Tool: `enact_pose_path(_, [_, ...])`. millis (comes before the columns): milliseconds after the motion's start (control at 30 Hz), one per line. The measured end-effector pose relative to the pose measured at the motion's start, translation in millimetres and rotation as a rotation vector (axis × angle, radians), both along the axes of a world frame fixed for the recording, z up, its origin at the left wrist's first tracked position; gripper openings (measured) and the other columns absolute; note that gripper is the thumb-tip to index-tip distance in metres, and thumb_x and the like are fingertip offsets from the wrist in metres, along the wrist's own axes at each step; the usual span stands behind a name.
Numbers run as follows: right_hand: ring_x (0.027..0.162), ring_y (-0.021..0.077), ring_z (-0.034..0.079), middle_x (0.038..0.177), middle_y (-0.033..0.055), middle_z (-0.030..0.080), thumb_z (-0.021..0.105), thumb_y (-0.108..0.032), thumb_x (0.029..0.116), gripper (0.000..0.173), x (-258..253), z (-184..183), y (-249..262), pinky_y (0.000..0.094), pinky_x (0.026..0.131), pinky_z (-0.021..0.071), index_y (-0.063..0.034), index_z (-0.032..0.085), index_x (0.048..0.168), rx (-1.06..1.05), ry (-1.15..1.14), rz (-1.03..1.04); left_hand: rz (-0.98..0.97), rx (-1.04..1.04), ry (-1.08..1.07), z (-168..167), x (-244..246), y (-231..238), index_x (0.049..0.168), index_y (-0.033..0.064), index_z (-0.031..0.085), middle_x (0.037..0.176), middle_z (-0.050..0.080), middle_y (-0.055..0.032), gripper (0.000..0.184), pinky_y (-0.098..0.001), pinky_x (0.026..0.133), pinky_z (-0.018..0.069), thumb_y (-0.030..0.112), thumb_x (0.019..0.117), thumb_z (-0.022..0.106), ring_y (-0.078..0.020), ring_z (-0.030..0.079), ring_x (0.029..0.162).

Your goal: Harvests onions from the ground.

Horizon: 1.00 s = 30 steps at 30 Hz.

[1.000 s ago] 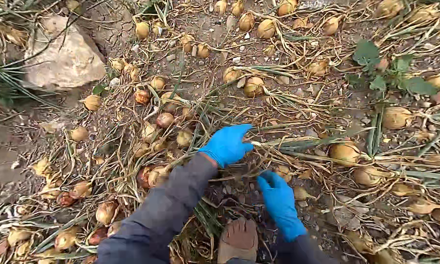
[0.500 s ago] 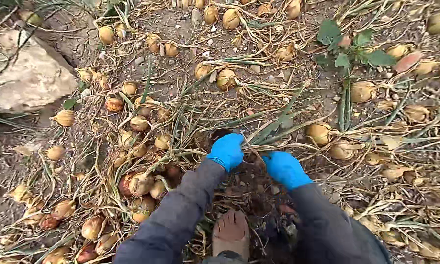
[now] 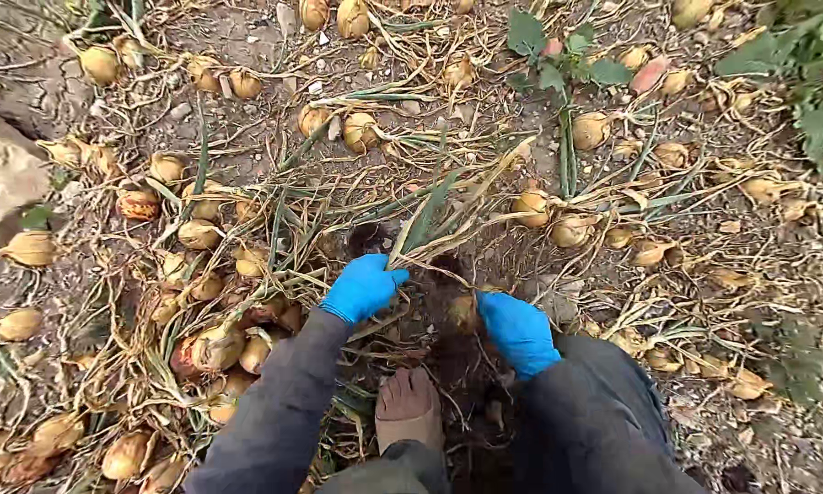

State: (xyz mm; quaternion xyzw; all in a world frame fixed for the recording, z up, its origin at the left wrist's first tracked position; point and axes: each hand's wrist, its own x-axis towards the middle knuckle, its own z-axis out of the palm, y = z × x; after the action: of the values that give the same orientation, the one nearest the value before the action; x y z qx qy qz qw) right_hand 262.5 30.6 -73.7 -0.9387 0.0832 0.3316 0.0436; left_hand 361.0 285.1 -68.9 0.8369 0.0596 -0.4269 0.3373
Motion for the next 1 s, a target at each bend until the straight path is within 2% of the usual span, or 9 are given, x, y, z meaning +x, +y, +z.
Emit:
enact_pose_path(100, [0.098,0.0406,0.071,0.111,0.0162,0.073,0.061,-0.02,0.098,0.018,22.4,-26.8,-27.7,0.066,0.077,0.0556,-0.0114,0.074,0.107,0.031,-0.054,-0.08,0.179,0.014,-0.218,11.9,-0.2,1.8,0.113,0.0154,0.073,0.095,0.073,-0.0095,0.035,-0.0602,0.08,0.0563,0.047,0.1006,0.062,-0.029,0.071,0.089])
enact_pose_path(300, [0.103,0.0412,0.069,0.106,0.0222,0.072,0.057,-0.044,0.0998,0.044,63.3,-36.0,-59.6,0.0675,0.088,0.0531,-0.002,0.072,0.1,0.082,0.328,-0.005,0.255,-0.008,-0.484,20.6,32.4,-47.7,0.114,0.0137,0.072,0.098,0.074,-0.0101,0.031,-0.0607,0.086,0.0568,0.038,0.0955,0.071,-0.0289,0.072,0.096])
enact_pose_path(367, [0.102,0.0386,0.069,0.104,0.0212,0.072,0.053,-0.044,0.1035,0.047,59.1,-14.3,-52.0,0.064,0.09,0.0527,-0.0003,0.071,0.1,0.214,0.347,-0.002,0.124,-0.043,-0.617,27.0,59.6,-89.1,0.113,0.0095,0.071,0.099,0.075,-0.0133,0.032,-0.0597,0.087,0.0576,0.036,0.0942,0.073,-0.0312,0.073,0.097])
enact_pose_path(467, [0.121,0.041,0.061,0.126,0.031,0.065,0.051,-0.027,0.1079,0.045,11.4,62.5,1.5,0.0554,0.109,0.0423,0.0133,0.065,0.122,0.373,0.346,-0.325,-0.245,-0.101,-0.641,17.8,97.5,-177.8,0.123,0.0065,0.067,0.118,0.07,-0.0178,0.043,-0.0593,0.095,0.0554,0.037,0.0937,0.075,-0.0359,0.068,0.114])
enact_pose_path(567, [0.114,0.0445,0.064,0.118,0.0303,0.066,0.064,-0.046,0.099,0.056,-23.8,22.6,-19.5,0.0637,0.099,0.0478,0.0072,0.065,0.117,0.501,0.47,-0.069,-0.593,-0.055,-0.613,-3.7,116.7,-271.3,0.126,0.0086,0.067,0.131,0.065,-0.0171,0.048,-0.062,0.089,0.0583,0.033,0.087,0.08,-0.0373,0.066,0.118])
enact_pose_path(667, [0.109,0.0433,0.066,0.111,0.0252,0.07,0.073,-0.049,0.0862,0.052,-23.2,16.4,-36.4,0.066,0.093,0.0495,-0.001,0.071,0.107,0.379,0.412,-0.048,-0.749,-0.041,-0.576,-12.2,110.3,-314.0,0.115,0.0052,0.072,0.124,0.068,-0.0196,0.03,-0.0647,0.081,0.0585,0.016,0.0876,0.075,-0.0405,0.067,0.111])
enact_pose_path(767, [0.099,0.0377,0.071,0.098,0.0176,0.075,0.069,-0.055,0.0877,0.048,-20.6,3.9,-70.8,0.0648,0.087,0.0535,-0.0075,0.076,0.096,0.238,0.147,-0.293,-0.772,-0.217,-0.556,-25.4,120.1,-300.5,0.122,0.013,0.072,0.122,0.072,-0.0118,0.034,-0.0626,0.094,0.0563,0.033,0.0956,0.071,-0.0329,0.068,0.117])
enact_pose_path(867, [0.08,0.0286,0.074,0.081,0.0088,0.075,0.056,-0.057,0.0979,0.053,-13.4,-14.1,-110.5,0.0595,0.077,0.0589,-0.0085,0.075,0.094,0.304,-0.144,-0.522,-0.743,-0.344,-0.439,-20.3,133.1,-269.5,0.125,0.006,0.07,0.119,0.073,-0.0171,0.043,-0.064,0.099,0.053,0.041,0.0998,0.068,-0.0347,0.068,0.116])
enact_pose_path(1000, [0.086,0.0276,0.077,0.094,0.0073,0.079,0.052,-0.049,0.1039,0.045,29.4,-9.1,-143.8,0.058,0.08,0.0621,-0.0102,0.074,0.108,0.291,-0.33,-0.601,-0.497,-0.418,-0.403,-1.6,119.6,-193.2,0.119,0.0049,0.07,0.108,0.073,-0.0159,0.039,-0.0591,0.092,0.0566,0.039,0.1008,0.067,-0.0313,0.07,0.104])
